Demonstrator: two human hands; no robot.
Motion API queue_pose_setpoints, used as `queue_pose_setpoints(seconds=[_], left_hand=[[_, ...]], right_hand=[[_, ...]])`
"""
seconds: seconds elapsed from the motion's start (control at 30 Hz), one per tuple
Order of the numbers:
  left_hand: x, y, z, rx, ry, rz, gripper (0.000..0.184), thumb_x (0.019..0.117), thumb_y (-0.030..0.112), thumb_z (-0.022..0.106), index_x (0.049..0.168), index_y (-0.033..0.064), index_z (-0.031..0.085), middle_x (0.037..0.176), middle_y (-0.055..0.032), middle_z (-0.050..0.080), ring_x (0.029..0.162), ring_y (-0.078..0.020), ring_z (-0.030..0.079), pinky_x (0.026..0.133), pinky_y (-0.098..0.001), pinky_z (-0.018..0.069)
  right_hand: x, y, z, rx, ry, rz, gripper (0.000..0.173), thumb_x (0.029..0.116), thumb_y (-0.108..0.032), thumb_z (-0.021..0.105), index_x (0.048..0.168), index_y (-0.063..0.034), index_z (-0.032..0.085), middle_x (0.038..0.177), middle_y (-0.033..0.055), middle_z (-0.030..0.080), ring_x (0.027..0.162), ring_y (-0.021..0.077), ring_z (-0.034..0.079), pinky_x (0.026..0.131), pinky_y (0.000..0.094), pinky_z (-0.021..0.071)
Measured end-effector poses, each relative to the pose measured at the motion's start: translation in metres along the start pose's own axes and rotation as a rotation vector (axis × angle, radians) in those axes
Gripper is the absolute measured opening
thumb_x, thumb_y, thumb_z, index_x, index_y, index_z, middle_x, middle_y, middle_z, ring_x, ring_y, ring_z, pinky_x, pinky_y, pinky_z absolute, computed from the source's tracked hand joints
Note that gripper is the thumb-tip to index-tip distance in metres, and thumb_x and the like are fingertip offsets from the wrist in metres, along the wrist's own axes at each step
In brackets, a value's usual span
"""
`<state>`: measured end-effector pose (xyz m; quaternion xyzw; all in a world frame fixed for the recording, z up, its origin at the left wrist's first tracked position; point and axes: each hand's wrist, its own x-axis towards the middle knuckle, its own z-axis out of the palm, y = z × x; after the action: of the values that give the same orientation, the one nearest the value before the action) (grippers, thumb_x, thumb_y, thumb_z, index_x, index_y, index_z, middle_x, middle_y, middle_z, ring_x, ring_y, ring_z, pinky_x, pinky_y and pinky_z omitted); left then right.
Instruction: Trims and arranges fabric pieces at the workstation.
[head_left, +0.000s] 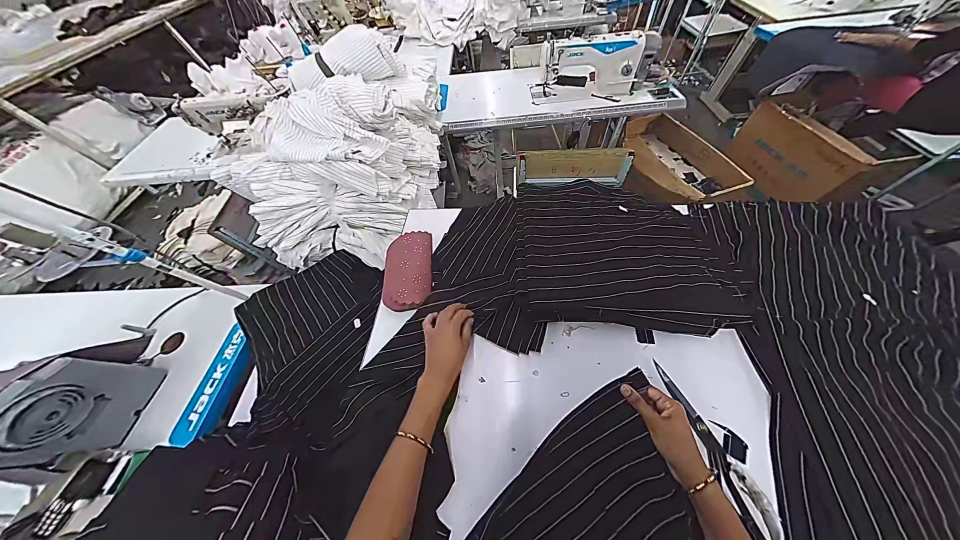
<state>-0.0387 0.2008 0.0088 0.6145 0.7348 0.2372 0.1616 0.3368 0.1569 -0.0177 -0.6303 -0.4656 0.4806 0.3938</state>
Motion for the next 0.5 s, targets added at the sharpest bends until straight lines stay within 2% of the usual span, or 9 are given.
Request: queue_pose_setpoints(seconds=[0.03,0.1,0.13,0.2,0.27,0.33,0.4,0.43,0.5], left_hand=[[0.013,0.002,-0.012,-0.064,-0.034,-0.044,0.028,0.1038,0.015,0.054,0.121,-0.0008,0.070,0.124,-0.0190,0.070,0.122,-0.0339,0.063,0.112,-0.0565,0.0380],[0.035,0.002,-0.033,-0.209,-0.030,-0.130,0.030,0.1059,0.014,0.051,0.123,-0.0063,0.066,0.113,-0.0229,0.071,0.108,-0.0334,0.068,0.102,-0.0502,0.0493],[0.042,0.001,-0.040,-0.223,0.015,-0.170,0.030,0.1058,0.013,0.052,0.124,-0.0068,0.065,0.113,-0.0246,0.070,0.108,-0.0348,0.068,0.101,-0.0502,0.0498],[0.051,0.000,-0.043,-0.131,0.125,-0.212,0.031,0.1045,0.015,0.055,0.129,-0.0032,0.062,0.125,-0.0250,0.065,0.119,-0.0381,0.063,0.105,-0.0538,0.0466],[0.048,0.004,-0.035,-0.031,0.175,-0.109,0.032,0.1026,0.017,0.057,0.126,-0.0031,0.065,0.128,-0.0276,0.062,0.124,-0.0443,0.057,0.106,-0.0603,0.0424],[0.033,0.010,-0.013,0.050,0.074,0.031,0.035,0.1029,0.026,0.058,0.122,-0.0018,0.069,0.123,-0.0253,0.066,0.119,-0.0427,0.062,0.103,-0.0588,0.0469],[0.019,0.016,0.011,0.132,-0.108,0.052,0.049,0.1023,0.037,0.058,0.132,-0.0012,0.064,0.135,-0.0253,0.061,0.129,-0.0427,0.056,0.106,-0.0589,0.0426],[0.016,0.016,0.021,0.177,-0.160,0.033,0.052,0.1024,0.037,0.057,0.137,-0.0012,0.060,0.142,-0.0251,0.056,0.134,-0.0431,0.051,0.109,-0.0587,0.0401],[0.021,0.016,0.030,0.191,-0.133,0.004,0.043,0.1031,0.027,0.054,0.133,-0.0015,0.064,0.141,-0.0248,0.057,0.134,-0.0443,0.051,0.108,-0.0584,0.0415]], right_hand=[[0.000,0.000,-0.001,0.008,0.005,0.002,0.016,0.0932,-0.011,0.073,0.080,-0.0051,0.067,0.063,-0.0063,0.064,0.056,-0.0035,0.056,0.057,0.0147,0.0470],[-0.002,0.001,-0.002,0.021,0.009,0.013,0.015,0.0932,-0.010,0.073,0.080,-0.0051,0.068,0.064,-0.0060,0.065,0.057,-0.0036,0.058,0.058,0.0148,0.0483],[-0.003,0.001,-0.002,0.020,0.007,0.012,0.015,0.0934,-0.010,0.072,0.080,-0.0053,0.067,0.064,-0.0063,0.064,0.057,-0.0037,0.057,0.058,0.0146,0.0477],[-0.002,0.002,-0.001,0.010,0.008,0.008,0.016,0.0935,-0.011,0.073,0.080,-0.0051,0.067,0.064,-0.0061,0.063,0.056,-0.0033,0.056,0.057,0.0149,0.0467],[0.000,0.003,-0.001,0.011,0.011,0.002,0.015,0.0931,-0.012,0.073,0.081,-0.0047,0.068,0.064,-0.0057,0.064,0.057,-0.0033,0.057,0.057,0.0151,0.0474],[0.000,0.003,0.000,0.036,0.006,0.003,0.014,0.0919,-0.010,0.074,0.081,-0.0047,0.068,0.065,-0.0054,0.065,0.057,-0.0030,0.057,0.058,0.0151,0.0482],[-0.001,0.003,-0.002,0.055,-0.036,0.013,0.011,0.0897,-0.009,0.076,0.082,-0.0048,0.070,0.067,-0.0050,0.067,0.060,-0.0024,0.060,0.060,0.0155,0.0506],[-0.001,0.001,-0.003,0.047,-0.065,0.016,0.010,0.0890,-0.009,0.076,0.081,-0.0051,0.071,0.067,-0.0052,0.067,0.060,-0.0023,0.060,0.060,0.0157,0.0497],[-0.004,-0.004,-0.004,0.044,-0.096,0.001,0.009,0.0878,-0.009,0.077,0.081,-0.0060,0.072,0.068,-0.0056,0.068,0.061,-0.0025,0.060,0.061,0.0158,0.0498]])
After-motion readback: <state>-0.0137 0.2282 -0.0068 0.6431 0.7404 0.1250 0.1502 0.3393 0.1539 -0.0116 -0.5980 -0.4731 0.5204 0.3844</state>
